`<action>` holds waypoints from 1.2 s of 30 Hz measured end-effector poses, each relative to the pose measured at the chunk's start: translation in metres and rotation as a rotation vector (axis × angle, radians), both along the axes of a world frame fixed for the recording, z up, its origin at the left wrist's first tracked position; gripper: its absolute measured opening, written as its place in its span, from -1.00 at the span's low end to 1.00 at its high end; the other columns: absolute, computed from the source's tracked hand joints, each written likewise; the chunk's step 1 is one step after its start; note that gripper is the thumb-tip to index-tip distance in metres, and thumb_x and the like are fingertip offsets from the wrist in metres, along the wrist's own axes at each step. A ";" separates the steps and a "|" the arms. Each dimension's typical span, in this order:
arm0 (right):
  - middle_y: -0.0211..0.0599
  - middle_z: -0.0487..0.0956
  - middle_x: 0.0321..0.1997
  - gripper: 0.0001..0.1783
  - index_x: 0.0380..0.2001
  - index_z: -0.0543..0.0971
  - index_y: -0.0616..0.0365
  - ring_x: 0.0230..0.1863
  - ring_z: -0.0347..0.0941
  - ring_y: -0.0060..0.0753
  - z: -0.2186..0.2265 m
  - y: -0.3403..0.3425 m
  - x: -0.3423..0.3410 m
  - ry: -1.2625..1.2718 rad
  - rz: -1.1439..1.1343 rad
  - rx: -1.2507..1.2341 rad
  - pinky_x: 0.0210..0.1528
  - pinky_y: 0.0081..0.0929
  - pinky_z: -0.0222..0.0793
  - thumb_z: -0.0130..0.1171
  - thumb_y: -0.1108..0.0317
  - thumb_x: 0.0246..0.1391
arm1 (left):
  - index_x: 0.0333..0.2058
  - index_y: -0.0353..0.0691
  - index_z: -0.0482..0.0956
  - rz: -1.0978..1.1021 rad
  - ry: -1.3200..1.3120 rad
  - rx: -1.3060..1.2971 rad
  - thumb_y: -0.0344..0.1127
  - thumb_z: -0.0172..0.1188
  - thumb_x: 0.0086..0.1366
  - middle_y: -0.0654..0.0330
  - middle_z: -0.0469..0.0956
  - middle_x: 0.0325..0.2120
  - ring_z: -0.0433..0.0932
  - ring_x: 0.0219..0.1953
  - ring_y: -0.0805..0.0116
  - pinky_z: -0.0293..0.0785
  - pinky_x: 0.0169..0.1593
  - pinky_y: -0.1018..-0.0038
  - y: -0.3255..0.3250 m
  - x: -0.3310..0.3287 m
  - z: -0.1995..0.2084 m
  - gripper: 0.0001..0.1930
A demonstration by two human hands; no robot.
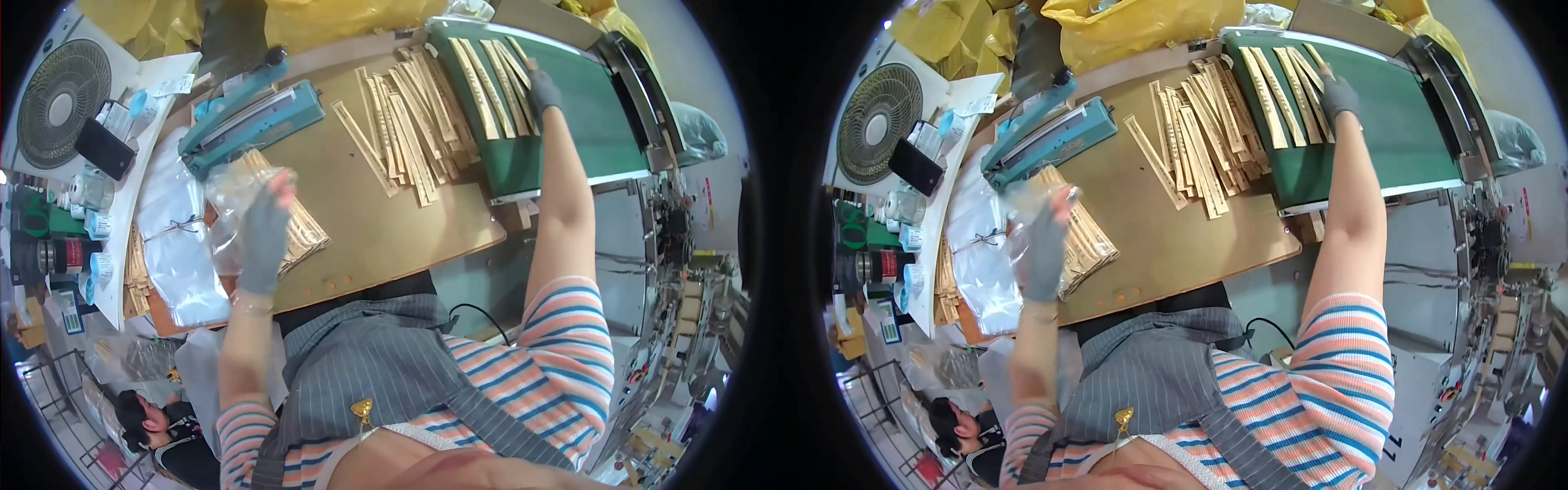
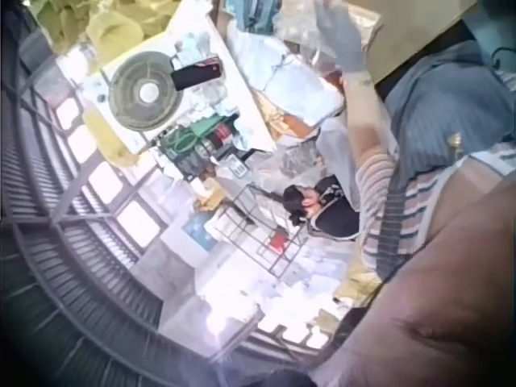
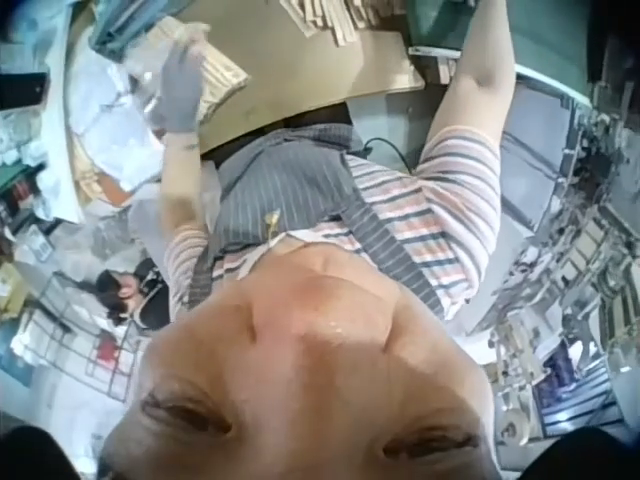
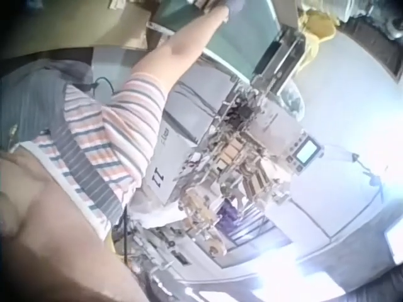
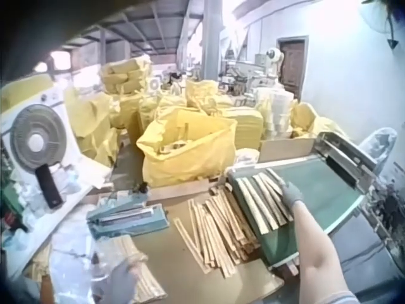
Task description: Packaging bundles of wooden sticks into plastic bags and sealing them using a heat sealer.
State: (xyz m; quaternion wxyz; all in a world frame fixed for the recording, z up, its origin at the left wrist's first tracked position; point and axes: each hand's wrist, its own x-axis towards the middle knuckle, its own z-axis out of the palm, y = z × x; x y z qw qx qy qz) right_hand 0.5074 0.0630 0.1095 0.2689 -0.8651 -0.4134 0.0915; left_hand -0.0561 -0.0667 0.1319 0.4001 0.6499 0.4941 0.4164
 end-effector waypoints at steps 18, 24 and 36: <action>0.00 0.58 -0.16 -0.14 -0.06 0.48 0.37 -0.15 0.54 -0.18 -0.041 -0.011 -0.282 0.689 0.607 -0.277 -0.09 -0.40 0.43 0.24 -0.25 -0.18 | 0.06 -0.42 0.38 0.136 -0.133 -0.666 0.19 0.23 0.07 -0.02 0.49 -0.06 0.46 -0.02 0.20 0.30 0.08 0.43 0.092 0.121 -0.039 -0.20; -0.27 0.54 -0.15 -0.47 -0.04 0.45 0.27 -0.16 0.48 -0.47 -0.020 -0.085 -0.343 1.532 0.538 0.111 -0.11 -0.50 0.41 0.27 0.18 -0.02 | 0.12 -0.39 0.25 0.051 -0.173 -0.332 -0.03 0.42 -0.09 0.06 0.50 -0.11 0.49 -0.08 0.30 0.37 0.03 0.46 0.052 0.072 -0.026 -0.13; -0.16 0.30 0.18 0.29 0.34 -0.14 0.18 0.14 0.28 -0.40 0.047 -0.160 -0.339 1.119 1.175 0.477 0.17 -0.42 0.24 0.52 0.41 -0.38 | 0.29 -0.27 -0.05 -0.377 -0.300 0.136 -0.27 0.54 -0.22 0.08 0.24 0.17 0.28 0.18 0.27 0.25 0.20 0.39 -0.017 0.039 -0.007 0.14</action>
